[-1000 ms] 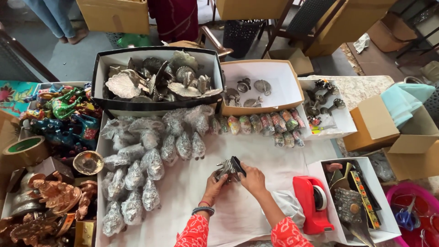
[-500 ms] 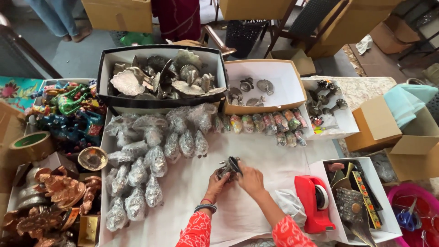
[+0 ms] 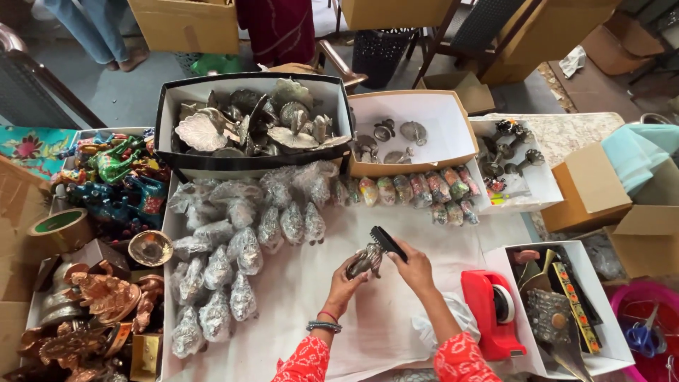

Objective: The person uses a black brush to clean a small silver-colored decorative figurine. They hold the figurine in their left hand and scrub its surface with the brush in their right hand, turning the object to reach different sides.

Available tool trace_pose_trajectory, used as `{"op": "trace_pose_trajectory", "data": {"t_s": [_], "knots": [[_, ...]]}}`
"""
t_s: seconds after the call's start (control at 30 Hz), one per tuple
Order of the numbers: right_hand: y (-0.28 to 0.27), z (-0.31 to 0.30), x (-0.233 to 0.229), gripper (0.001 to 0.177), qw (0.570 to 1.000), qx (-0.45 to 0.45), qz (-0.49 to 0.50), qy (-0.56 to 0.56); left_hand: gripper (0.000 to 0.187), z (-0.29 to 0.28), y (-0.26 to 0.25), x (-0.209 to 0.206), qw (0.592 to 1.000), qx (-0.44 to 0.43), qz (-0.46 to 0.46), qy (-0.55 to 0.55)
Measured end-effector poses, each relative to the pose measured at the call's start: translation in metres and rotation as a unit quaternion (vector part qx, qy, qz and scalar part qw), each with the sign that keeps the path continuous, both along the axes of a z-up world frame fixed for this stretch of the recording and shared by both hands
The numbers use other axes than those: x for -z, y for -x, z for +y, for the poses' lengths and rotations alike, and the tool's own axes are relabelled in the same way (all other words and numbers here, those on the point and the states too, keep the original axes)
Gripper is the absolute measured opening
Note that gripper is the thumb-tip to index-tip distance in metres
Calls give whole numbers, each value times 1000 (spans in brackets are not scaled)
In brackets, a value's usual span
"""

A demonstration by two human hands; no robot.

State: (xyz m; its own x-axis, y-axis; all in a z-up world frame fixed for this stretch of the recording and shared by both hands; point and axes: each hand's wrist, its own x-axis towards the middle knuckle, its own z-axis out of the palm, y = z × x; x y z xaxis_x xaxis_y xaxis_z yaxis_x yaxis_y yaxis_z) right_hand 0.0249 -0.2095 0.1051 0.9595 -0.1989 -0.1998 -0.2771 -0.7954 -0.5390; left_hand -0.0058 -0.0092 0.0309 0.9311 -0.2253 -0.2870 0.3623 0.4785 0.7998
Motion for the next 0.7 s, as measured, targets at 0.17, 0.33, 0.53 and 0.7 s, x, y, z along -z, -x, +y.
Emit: {"op": "trace_pose_trajectory", "data": {"t_s": [0.17, 0.33, 0.53, 0.7], "knots": [[21, -23, -2, 50, 971, -159, -179, 4, 49, -1, -1, 28, 997, 6, -15, -71], [12, -11, -20, 51, 946, -249, -198, 60, 42, 4, 9, 27, 986, 17, -75, -146], [14, -15, -28, 50, 915, -329, -168, 161, 44, 13, 13, 35, 988, 31, -35, -145], [25, 3, -22, 48, 910, -320, -199, 176, 41, 7, 10, 68, 984, 6, -57, -166]]}}
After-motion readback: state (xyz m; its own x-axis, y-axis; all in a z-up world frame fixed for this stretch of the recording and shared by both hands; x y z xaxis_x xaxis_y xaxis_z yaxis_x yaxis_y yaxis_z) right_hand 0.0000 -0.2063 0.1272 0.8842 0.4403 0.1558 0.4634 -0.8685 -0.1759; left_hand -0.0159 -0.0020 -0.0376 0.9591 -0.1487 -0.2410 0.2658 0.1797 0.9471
